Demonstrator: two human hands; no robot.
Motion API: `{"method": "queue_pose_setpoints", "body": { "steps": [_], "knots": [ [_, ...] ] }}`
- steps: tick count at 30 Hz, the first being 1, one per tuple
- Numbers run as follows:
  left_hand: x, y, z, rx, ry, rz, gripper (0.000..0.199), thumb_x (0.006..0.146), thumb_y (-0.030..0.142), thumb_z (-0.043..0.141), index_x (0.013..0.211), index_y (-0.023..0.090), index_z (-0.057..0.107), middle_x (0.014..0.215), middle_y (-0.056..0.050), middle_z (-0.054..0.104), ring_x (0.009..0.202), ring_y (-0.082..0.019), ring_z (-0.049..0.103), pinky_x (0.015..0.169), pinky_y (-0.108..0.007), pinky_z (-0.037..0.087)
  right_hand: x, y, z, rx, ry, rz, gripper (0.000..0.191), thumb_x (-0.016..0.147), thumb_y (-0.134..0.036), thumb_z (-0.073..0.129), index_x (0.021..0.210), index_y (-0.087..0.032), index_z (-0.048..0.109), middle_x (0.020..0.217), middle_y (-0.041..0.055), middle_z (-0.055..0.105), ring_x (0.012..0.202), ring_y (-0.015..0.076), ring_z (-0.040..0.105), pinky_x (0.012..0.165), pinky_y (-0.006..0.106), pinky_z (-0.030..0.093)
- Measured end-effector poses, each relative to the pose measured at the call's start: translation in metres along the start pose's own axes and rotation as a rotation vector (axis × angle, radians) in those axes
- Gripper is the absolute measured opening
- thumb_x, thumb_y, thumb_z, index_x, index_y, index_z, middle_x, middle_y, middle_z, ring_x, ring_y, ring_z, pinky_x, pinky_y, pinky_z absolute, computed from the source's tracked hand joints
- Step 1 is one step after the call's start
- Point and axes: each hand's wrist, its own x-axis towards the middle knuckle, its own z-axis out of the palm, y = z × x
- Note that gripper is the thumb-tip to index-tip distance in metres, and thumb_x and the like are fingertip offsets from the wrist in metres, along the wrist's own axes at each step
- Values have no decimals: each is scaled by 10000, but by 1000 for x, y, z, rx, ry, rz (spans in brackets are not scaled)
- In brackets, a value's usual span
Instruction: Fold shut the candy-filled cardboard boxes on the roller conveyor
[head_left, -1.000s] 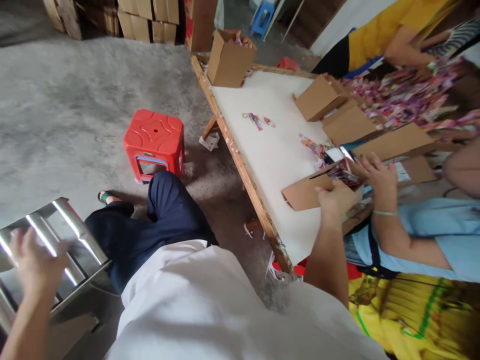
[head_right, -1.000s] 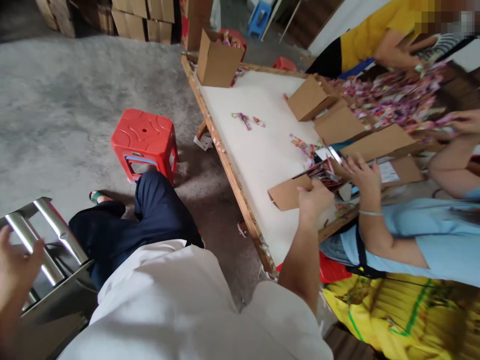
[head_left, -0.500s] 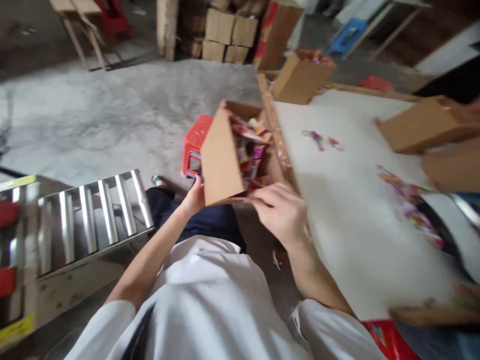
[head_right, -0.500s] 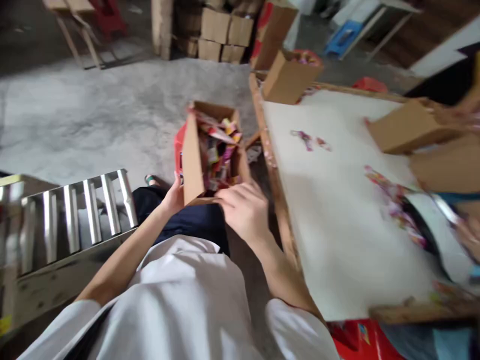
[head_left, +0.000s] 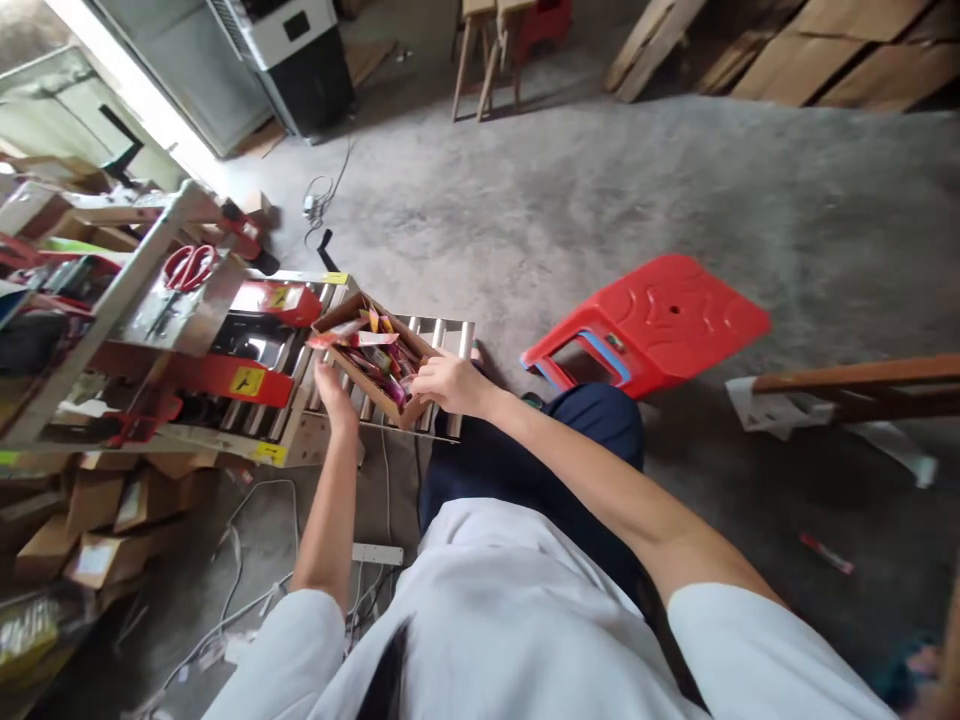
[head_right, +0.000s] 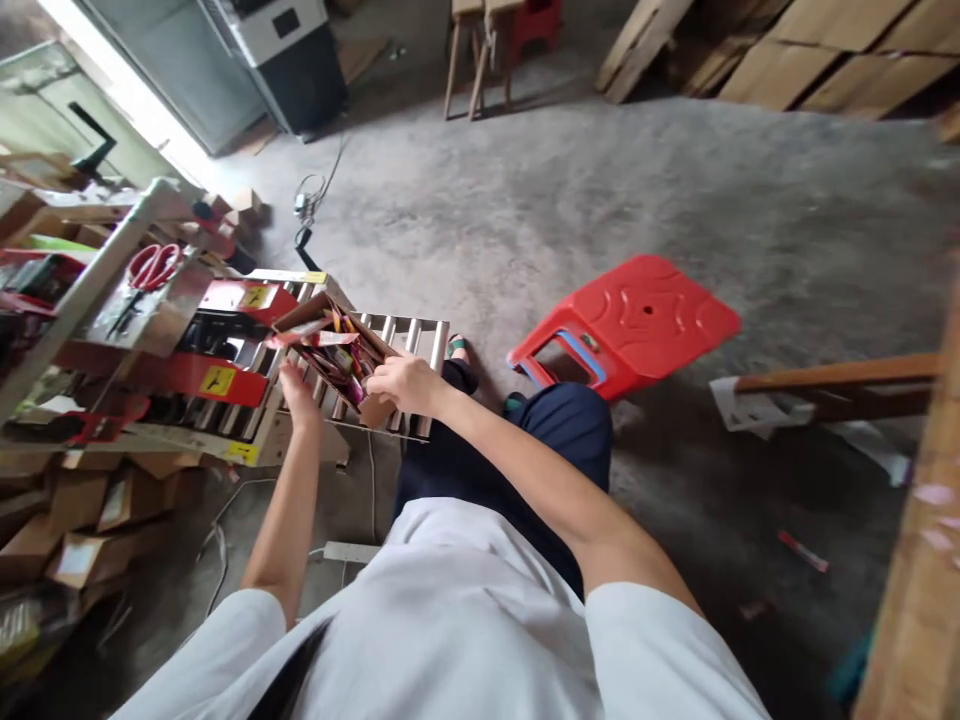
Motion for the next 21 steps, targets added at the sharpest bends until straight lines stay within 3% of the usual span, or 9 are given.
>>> {"method": "queue_pose_setpoints", "body": {
  "steps": [2,3,5,7,10,12,14,17,21],
  "knots": [
    [25,17,-18,52,90,159,618,870,640,563,1330,230,521,1403,-102,537,1368,-241,462,1075,-358,462,4,4,4,36,-42,-66,106,891,-141,600,855,-195,683,853,34,680,858,194,554,926,382,414],
    [37,25,-24,85,78,217,589,835,578,650,1294,221,558,1364,-99,566,1307,-240,517,1047,-346,482,4,3,4,56,-39,-85,79,892,-172,606,875,-198,678,894,43,681,901,207,566,964,421,410],
    [56,40,-30,145,-56,234,508,784,461,736,1206,201,626,1186,-80,653,1096,-220,632,948,-333,536,4,-6,1,86,47,-76,96,887,-277,643,946,-206,668,1022,70,678,1023,241,581,1073,531,347],
    [65,49,-32,217,-194,215,363,764,370,743,1077,194,691,1016,-51,677,944,-198,657,876,-332,556,9,-18,-4,89,189,-18,291,877,-390,671,1099,-204,641,1224,124,633,1196,291,542,1157,625,217],
    [63,53,-30,359,-250,287,152,772,269,688,891,198,750,1046,-64,654,1017,-209,632,943,-355,525,33,-31,-5,102,267,26,617,901,-483,622,1416,-182,464,1538,197,392,1441,328,341,1205,622,143],
    [58,48,-29,403,-253,299,151,803,241,629,865,195,759,1097,-82,641,1057,-215,617,990,-372,500,58,-34,2,134,167,49,742,945,-512,522,1548,-153,284,1636,196,214,1521,318,190,1215,590,169],
    [54,41,-31,374,-253,280,206,813,222,592,943,188,748,1121,-95,640,1084,-226,609,1020,-397,484,83,-34,14,146,-43,115,721,988,-499,398,1580,-125,223,1647,182,198,1533,308,162,1211,582,187],
    [44,34,-35,230,-173,246,326,797,194,566,1106,182,668,1243,-113,612,1150,-242,584,1035,-430,477,105,-30,31,99,-370,172,626,1020,-470,260,1551,-148,339,1609,132,329,1512,285,243,1214,575,171],
    [37,38,-33,92,-63,184,378,851,250,574,1223,187,549,1286,-117,604,1077,-214,613,971,-411,514,108,-23,37,98,-558,194,631,1027,-530,195,1519,-200,412,1586,91,384,1503,268,271,1212,586,148]
  ]
}}
